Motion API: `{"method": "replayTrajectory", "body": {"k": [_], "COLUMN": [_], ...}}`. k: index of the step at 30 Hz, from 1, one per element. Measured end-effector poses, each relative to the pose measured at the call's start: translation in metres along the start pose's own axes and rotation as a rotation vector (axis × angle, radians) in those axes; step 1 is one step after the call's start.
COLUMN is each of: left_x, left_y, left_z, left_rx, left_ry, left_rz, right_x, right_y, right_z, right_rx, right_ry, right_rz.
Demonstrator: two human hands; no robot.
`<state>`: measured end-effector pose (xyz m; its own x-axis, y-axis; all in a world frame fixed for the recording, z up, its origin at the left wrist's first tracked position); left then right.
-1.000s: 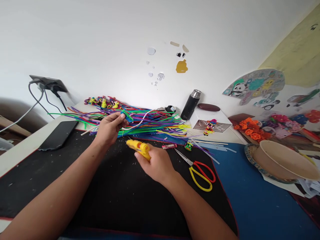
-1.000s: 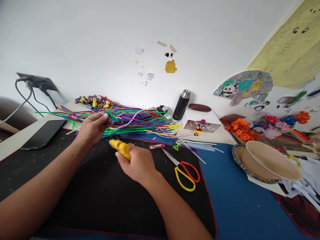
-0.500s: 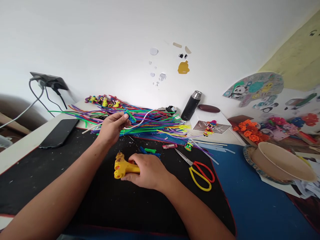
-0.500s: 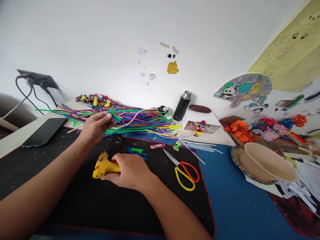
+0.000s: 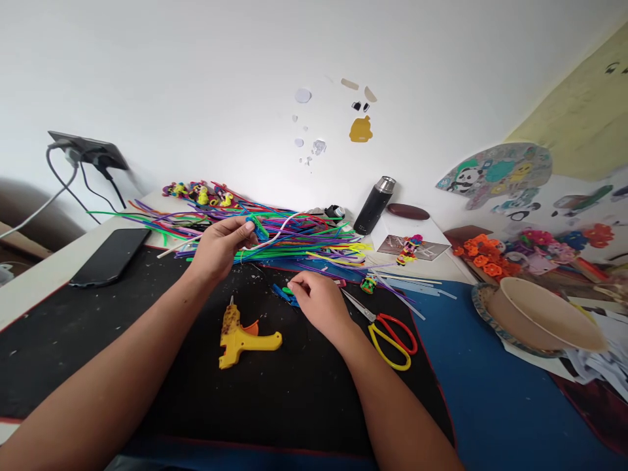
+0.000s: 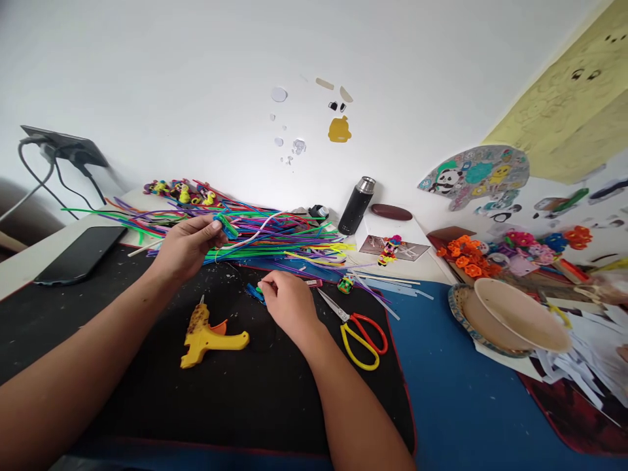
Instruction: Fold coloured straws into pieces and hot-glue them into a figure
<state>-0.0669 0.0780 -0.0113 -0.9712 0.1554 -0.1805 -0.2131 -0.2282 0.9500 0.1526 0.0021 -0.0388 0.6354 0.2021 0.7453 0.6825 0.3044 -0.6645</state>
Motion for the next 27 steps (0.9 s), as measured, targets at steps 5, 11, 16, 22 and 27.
{"method": "replayTrajectory", "body": {"k": [5, 11, 16, 22, 27], "left_x": [-0.006, -0.009, -0.012, -0.013, -0.013], "left_y": [0.000, -0.006, -0.005, -0.009, -0.011], "left_z": [-0.001, -0.004, -0.004, -0.004, -0.004], "left_rx": [-0.005, 0.026, 0.018, 0.019, 0.031], "left_ry": [-0.050, -0.078, -0.111, -0.146, -0.165], "left_rz": [0.040, 0.043, 0.072, 0.113, 0.126], "right_x": [-0.011, -0.018, -0.023, -0.027, -0.026], "right_y": [-0.011, -0.008, -0.001, -0.001, -0.006], "right_z": [-0.001, 0.001, 0.008, 0.010, 0.009], "right_rx": [0.017, -0.084, -0.115, -0.145, -0.135], "right_ry": [-0.061, -0.141, -0.152, -0.188, -0.218], "right_rz": [-0.143, -0.270, -0.292, -0.344, -0.366]}}
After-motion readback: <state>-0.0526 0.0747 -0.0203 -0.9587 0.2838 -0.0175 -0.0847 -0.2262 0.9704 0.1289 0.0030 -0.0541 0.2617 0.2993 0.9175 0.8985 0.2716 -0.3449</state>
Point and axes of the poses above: each hand's wrist, its own z-axis towards the middle knuckle, its own x-axis out of the back of the hand, y = z × x, the point moved 6 cm from there along z, towards the middle knuckle, and after that the axes turned 11 degrees about -y, right-handed, at the moved point
